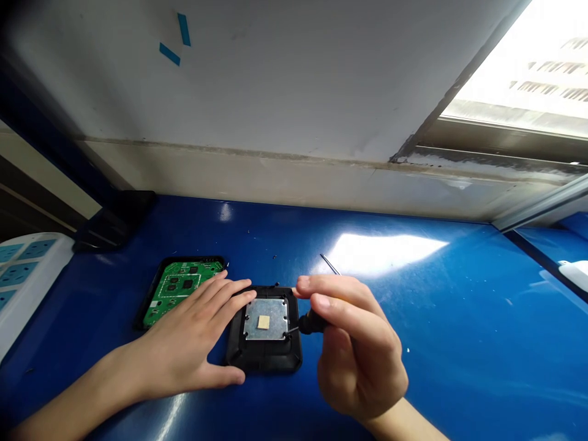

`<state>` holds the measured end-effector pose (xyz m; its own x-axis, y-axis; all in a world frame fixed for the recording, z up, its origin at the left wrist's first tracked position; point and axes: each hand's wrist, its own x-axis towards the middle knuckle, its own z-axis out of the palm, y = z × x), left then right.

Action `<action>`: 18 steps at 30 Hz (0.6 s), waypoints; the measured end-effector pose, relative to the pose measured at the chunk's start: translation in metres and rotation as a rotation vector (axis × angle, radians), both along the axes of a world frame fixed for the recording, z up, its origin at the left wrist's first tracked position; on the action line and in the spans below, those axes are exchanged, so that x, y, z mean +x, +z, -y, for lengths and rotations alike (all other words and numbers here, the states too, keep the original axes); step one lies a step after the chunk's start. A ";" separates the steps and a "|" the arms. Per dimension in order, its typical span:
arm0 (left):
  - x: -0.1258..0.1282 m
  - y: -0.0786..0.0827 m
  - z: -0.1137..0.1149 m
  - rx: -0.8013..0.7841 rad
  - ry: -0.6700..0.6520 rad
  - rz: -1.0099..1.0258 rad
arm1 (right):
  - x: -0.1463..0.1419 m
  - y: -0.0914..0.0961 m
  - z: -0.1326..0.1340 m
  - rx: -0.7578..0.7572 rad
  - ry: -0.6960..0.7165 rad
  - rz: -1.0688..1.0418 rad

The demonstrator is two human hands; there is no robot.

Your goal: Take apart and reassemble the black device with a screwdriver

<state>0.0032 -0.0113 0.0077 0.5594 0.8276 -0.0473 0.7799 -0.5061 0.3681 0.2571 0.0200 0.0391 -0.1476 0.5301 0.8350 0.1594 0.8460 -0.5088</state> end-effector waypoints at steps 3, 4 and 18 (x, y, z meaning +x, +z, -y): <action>0.000 0.001 0.000 -0.018 -0.004 -0.017 | -0.001 0.000 0.000 -0.004 0.114 -0.042; 0.000 0.001 0.000 -0.020 -0.006 -0.021 | -0.002 0.000 0.000 -0.022 0.128 -0.041; -0.001 -0.002 0.001 0.036 0.005 0.043 | -0.005 0.005 0.001 -0.050 0.005 -0.045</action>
<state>0.0025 -0.0120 0.0056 0.5559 0.8312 0.0062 0.7666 -0.5155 0.3829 0.2522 0.0188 0.0439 -0.1133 0.5707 0.8133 0.1317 0.8200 -0.5570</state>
